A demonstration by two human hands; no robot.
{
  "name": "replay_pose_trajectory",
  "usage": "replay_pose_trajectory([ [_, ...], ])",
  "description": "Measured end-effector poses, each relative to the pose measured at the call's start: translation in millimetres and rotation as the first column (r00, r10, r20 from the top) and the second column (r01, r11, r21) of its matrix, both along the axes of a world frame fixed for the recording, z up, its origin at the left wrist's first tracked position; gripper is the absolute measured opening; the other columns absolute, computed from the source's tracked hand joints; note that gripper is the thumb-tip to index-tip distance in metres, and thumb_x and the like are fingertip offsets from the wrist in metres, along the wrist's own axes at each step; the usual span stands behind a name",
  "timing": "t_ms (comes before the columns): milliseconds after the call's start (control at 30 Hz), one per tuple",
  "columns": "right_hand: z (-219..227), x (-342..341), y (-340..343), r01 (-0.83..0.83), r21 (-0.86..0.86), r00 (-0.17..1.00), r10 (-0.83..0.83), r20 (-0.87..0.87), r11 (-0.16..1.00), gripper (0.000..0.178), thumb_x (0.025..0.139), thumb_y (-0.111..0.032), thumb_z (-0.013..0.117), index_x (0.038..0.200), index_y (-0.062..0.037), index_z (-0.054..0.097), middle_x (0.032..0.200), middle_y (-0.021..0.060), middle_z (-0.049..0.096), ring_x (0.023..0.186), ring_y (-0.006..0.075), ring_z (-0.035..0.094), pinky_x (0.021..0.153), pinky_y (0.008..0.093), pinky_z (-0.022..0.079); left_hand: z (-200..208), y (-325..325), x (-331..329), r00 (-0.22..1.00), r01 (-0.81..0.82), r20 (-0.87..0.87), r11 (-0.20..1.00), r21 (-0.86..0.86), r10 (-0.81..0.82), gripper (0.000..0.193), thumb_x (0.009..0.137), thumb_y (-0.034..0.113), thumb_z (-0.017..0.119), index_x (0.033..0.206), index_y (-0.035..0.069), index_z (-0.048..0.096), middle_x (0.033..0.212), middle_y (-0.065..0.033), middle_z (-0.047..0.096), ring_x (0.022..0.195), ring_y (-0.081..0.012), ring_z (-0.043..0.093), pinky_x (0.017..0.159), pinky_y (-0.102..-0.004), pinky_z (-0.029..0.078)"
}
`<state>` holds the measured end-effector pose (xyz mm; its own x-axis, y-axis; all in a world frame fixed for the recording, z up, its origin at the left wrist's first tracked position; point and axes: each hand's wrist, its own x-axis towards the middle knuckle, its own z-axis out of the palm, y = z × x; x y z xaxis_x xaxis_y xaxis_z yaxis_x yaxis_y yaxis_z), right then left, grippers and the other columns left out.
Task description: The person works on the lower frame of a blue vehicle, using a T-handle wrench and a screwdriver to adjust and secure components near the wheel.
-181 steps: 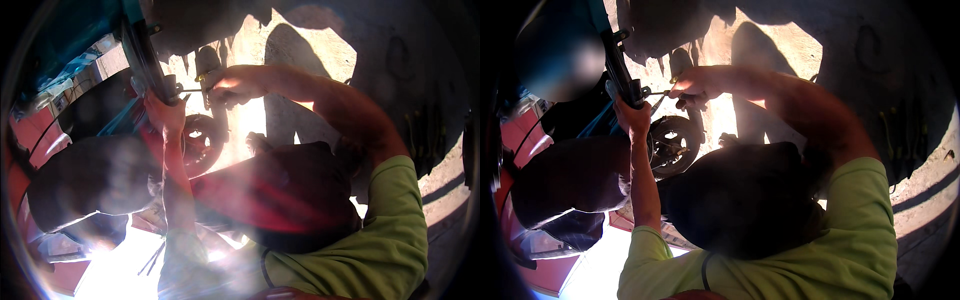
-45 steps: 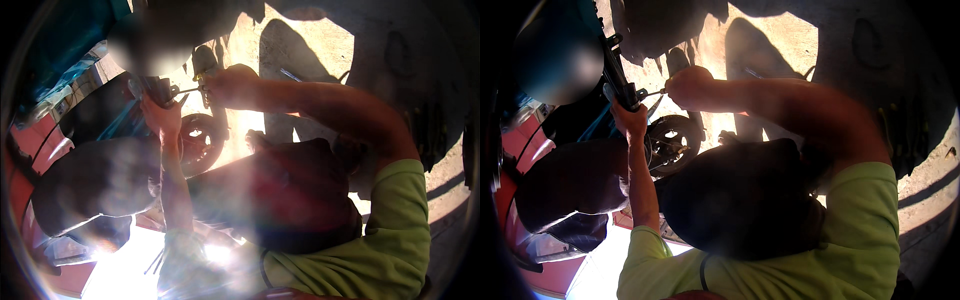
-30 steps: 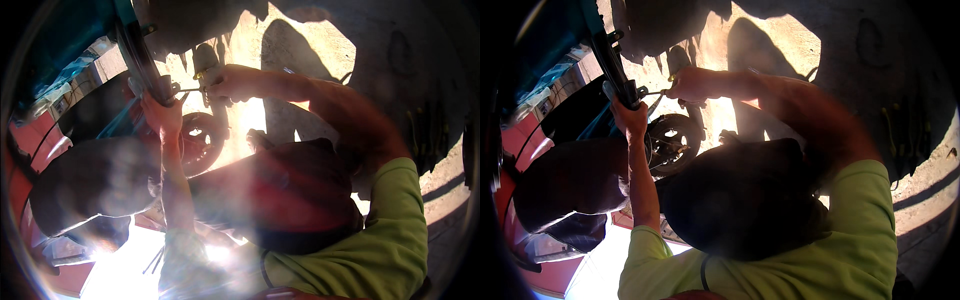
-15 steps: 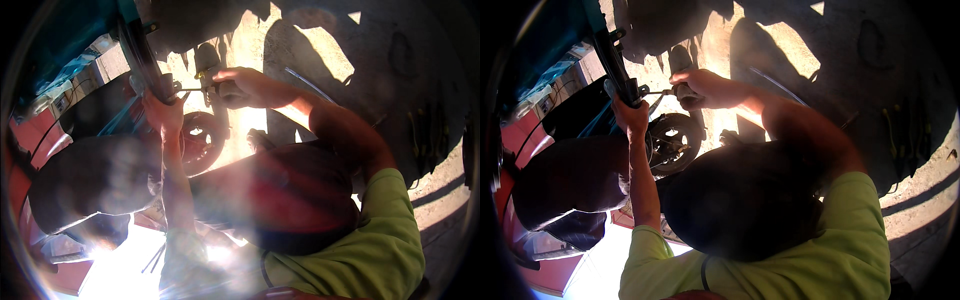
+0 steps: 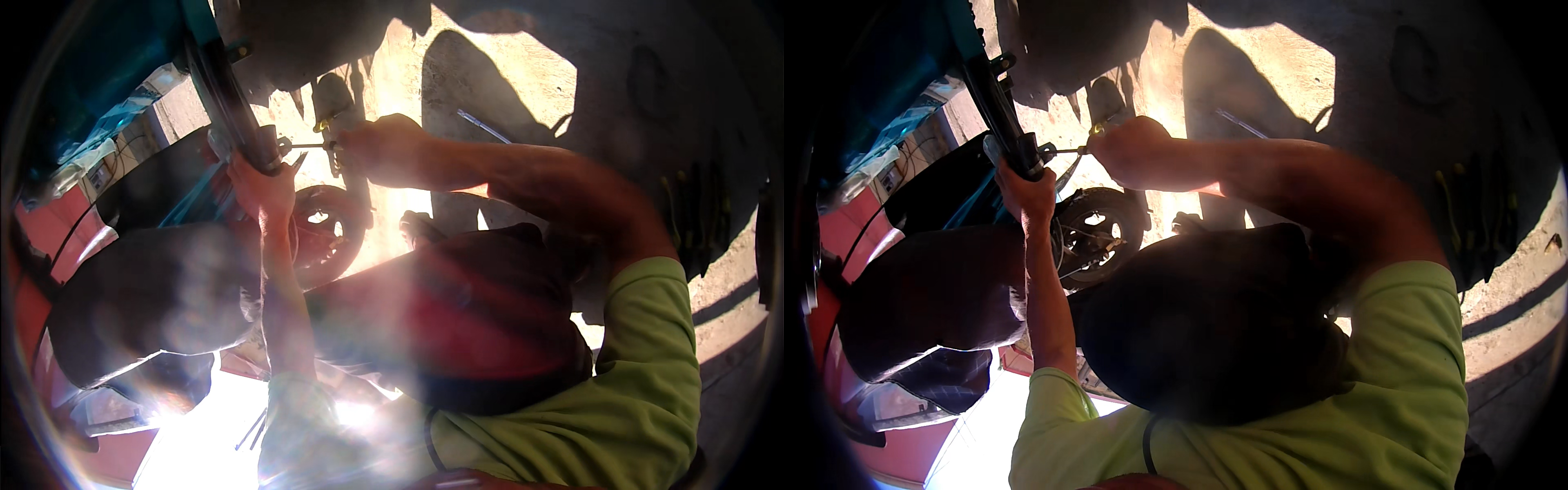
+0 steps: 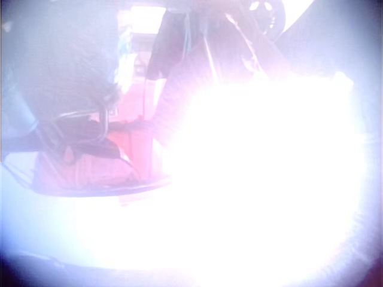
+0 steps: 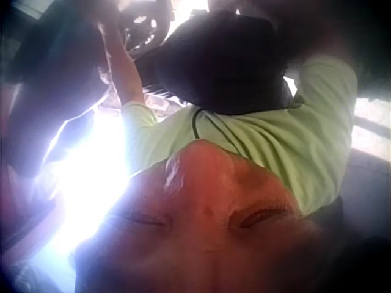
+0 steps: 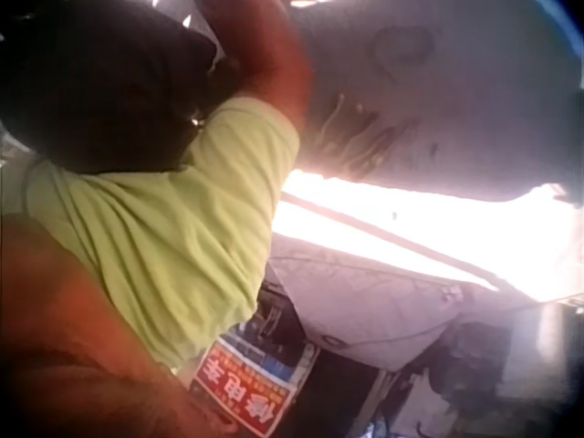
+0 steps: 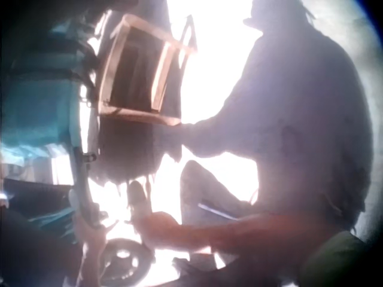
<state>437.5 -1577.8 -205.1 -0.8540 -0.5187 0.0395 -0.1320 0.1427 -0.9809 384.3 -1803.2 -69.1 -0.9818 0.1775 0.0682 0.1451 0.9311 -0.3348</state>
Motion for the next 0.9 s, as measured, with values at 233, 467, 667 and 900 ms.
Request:
replay_pose_trajectory([
  [233, -19.4, -9.0, -8.7, 0.216, -0.656, 0.896, 0.121, 0.428, 0.724, 0.033, 0.097, -0.036, 0.063, 0.100, -0.0045, 0.070, 0.078, 0.0033, 0.067, 0.068, 0.0127, 0.063, 0.059, 0.0268, 0.048, -3.2, 5.5, -1.2, 1.000, -0.005, 0.002, 1.000, 0.012, 0.005, 0.080, 0.070, 0.016, 0.076, 0.143, 0.001, 0.046, 0.131, -0.0260, 0.058, 0.121, -0.0455, 0.057, 0.101, -0.0529, 0.050],
  [467, 5.4, -30.6, 6.6, 0.052, -0.617, 0.344, 0.566, 0.750, 0.785, 0.027, 0.098, -0.037, 0.061, 0.096, -0.0121, 0.072, 0.070, -0.0008, 0.064, 0.056, 0.0072, 0.051, 0.050, 0.0224, 0.040, 0.9, -5.4, 1.6, 1.000, 0.005, 0.009, 1.000, 0.018, -0.005, 0.084, 0.070, 0.018, 0.079, 0.144, 0.002, 0.045, 0.136, -0.0262, 0.055, 0.122, -0.0468, 0.056, 0.103, -0.0532, 0.049],
  [667, 21.9, -37.3, -23.7, -0.210, -0.018, 0.960, 0.209, 0.185, 0.978, 0.034, 0.100, -0.033, 0.055, 0.104, -0.0044, 0.074, 0.082, 0.0136, 0.072, 0.076, 0.0280, 0.072, 0.072, 0.0437, 0.056, 3.7, 2.2, 6.5, 0.999, -0.028, 0.021, 0.999, 0.033, 0.027, 0.086, 0.069, 0.020, 0.082, 0.144, 0.002, 0.045, 0.138, -0.0258, 0.054, 0.126, -0.0463, 0.054, 0.105, -0.0528, 0.048],
  [900, -17.5, -6.1, -9.2, -0.066, -0.343, 0.855, 0.231, 0.465, 0.937, 0.039, 0.099, -0.035, 0.056, 0.115, -0.0027, 0.070, 0.088, 0.0128, 0.073, 0.077, 0.0226, 0.070, 0.069, 0.0391, 0.055, 4.5, -4.4, 1.6, 0.998, -0.060, 0.017, 0.998, 0.005, 0.060, 0.085, 0.069, 0.017, 0.079, 0.146, 0.005, 0.045, 0.137, -0.0232, 0.054, 0.125, -0.0437, 0.056, 0.104, -0.0515, 0.049],
])
